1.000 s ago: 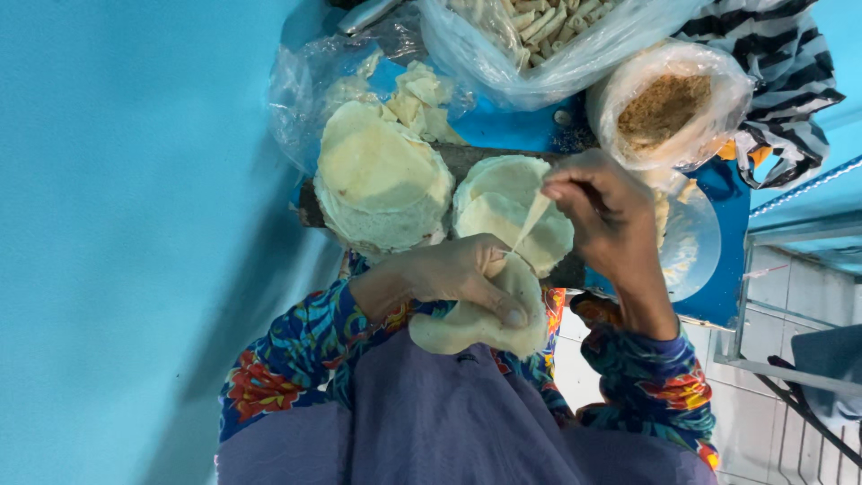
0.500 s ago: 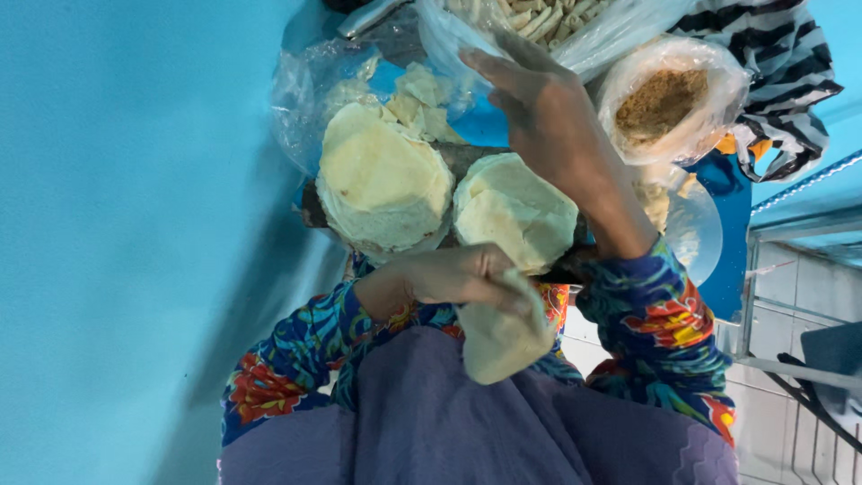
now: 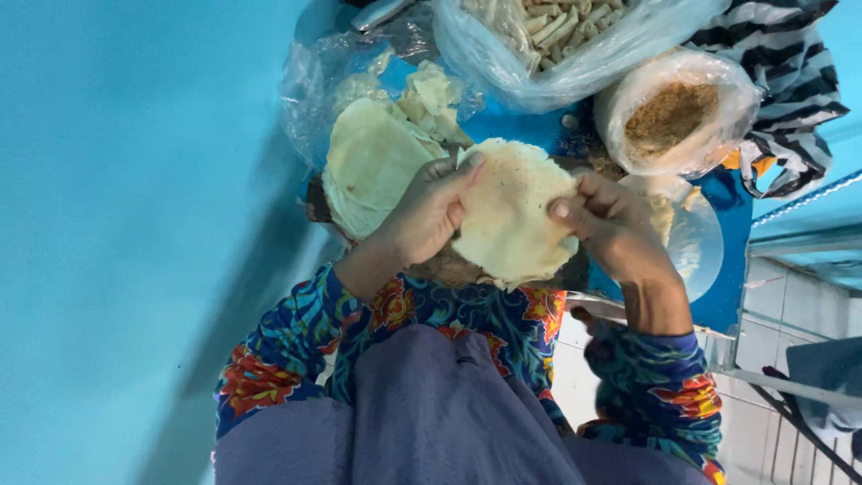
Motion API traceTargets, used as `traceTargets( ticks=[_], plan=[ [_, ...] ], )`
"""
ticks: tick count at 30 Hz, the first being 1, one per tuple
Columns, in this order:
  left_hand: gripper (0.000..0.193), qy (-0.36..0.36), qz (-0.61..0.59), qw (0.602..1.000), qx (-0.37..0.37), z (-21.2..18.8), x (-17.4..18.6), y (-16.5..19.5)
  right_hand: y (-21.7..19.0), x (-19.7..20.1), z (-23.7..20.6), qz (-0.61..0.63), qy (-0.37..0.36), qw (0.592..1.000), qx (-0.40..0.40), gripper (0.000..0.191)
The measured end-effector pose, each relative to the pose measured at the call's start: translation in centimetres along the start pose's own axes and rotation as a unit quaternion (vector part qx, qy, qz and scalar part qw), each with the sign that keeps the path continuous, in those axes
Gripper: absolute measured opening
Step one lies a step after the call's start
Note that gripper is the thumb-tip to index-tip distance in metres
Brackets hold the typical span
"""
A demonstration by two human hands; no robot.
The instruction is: The person sits at a small table and stretches thin pieces of dough by hand, tearing smaller pieces from a larger sheet and draping them over round flat dough bases stacked on a board. They repeat this covering motion for successive bases, with a bag of puffed snack pieces and a bowl of brown powder on the table.
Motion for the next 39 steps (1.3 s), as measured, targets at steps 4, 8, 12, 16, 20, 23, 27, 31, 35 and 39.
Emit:
traceTargets(
  ticks=[4,8,12,16,20,23,27,31,35,39],
  plan=[
    [0.029,0.018,0.112,0.993,0.04,0.1,-1.4,0.6,-0.3,1.5,-0.4,-0.001,0.043,0.999,0.008,0.017],
    [0.033,-0.098,0.327,0.938,0.065,0.1,-4.3,2.3,-2.5,1.3,-0.9,-0.12,-0.01,0.993,-0.011,0.016],
    [0.031,-0.07,0.456,0.887,0.015,1.1,-6.9,1.6,-3.6,0.6,-0.8,-0.056,-0.044,0.997,0.01,0.029],
    [0.025,-0.007,0.389,0.919,-0.055,1.3,-7.3,1.4,-2.2,0.5,-0.8,0.119,-0.059,0.991,-0.022,0.042],
    [0.025,0.023,0.371,0.922,-0.105,1.7,-6.8,1.4,-0.8,1.5,-0.7,0.102,0.008,0.995,-0.003,0.038],
    [0.033,0.057,0.391,0.913,-0.102,1.5,-6.5,1.1,-1.7,2.8,-0.5,0.168,0.028,0.983,0.06,0.03],
    [0.02,0.032,0.354,0.924,-0.138,0.2,-5.7,1.2,-3.8,3.7,0.5,0.076,0.065,0.986,0.133,0.018],
    [0.028,0.049,0.383,0.922,-0.03,-2.3,-4.7,-0.2,-3.5,2.7,3.0,-0.163,0.045,0.984,0.049,0.013],
    [0.033,0.114,0.438,0.891,0.039,-3.5,-3.5,-1.9,-1.3,0.8,5.1,-0.253,0.007,0.967,-0.01,0.011],
    [0.034,0.117,0.4,0.909,0.031,-3.8,-2.6,-2.5,-0.9,0.8,5.9,-0.309,0.017,0.951,0.026,0.01]
  ],
)
Point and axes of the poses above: each hand's wrist, its own z-axis towards the middle knuckle, its own x-axis out of the back of the hand, y = z × x, the point moved 1 cm from there along z, towards the middle knuckle, and after that the axes turned 2 degrees about z, right-handed, at the moved point
